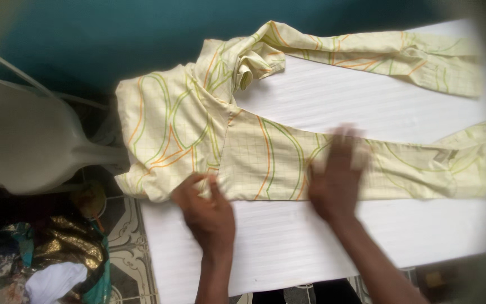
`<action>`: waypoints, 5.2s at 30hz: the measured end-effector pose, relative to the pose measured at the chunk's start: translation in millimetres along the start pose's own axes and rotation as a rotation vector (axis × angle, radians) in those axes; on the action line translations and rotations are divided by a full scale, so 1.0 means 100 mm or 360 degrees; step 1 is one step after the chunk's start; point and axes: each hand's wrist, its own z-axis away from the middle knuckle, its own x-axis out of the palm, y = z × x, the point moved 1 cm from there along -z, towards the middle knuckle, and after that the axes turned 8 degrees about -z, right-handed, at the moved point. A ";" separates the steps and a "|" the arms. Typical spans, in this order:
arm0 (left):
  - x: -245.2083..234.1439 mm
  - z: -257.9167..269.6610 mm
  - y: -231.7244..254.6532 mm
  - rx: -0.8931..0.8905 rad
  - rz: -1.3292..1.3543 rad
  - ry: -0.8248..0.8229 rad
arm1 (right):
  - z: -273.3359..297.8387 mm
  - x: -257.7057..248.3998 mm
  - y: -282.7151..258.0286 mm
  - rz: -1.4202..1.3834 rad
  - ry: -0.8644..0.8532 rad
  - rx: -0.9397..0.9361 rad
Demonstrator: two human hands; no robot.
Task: The person folds a long-sleeved patterned shirt on a white table by hand, smoothing the fabric and folding the sleeves over the body.
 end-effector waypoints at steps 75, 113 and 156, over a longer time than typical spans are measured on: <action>1.96 0.76 1.02 0.1631 -0.0610 -0.0129 | 0.17 -1.58 2.72 0.0561 -0.0324 0.0065; 2.17 1.62 1.51 0.1301 -0.0892 -0.0547 | 0.19 -1.26 2.33 0.0519 -0.0343 -0.0234; 2.33 1.73 1.64 0.1463 -0.0891 -0.0873 | -0.06 -1.24 2.35 0.0510 -0.0226 -0.0140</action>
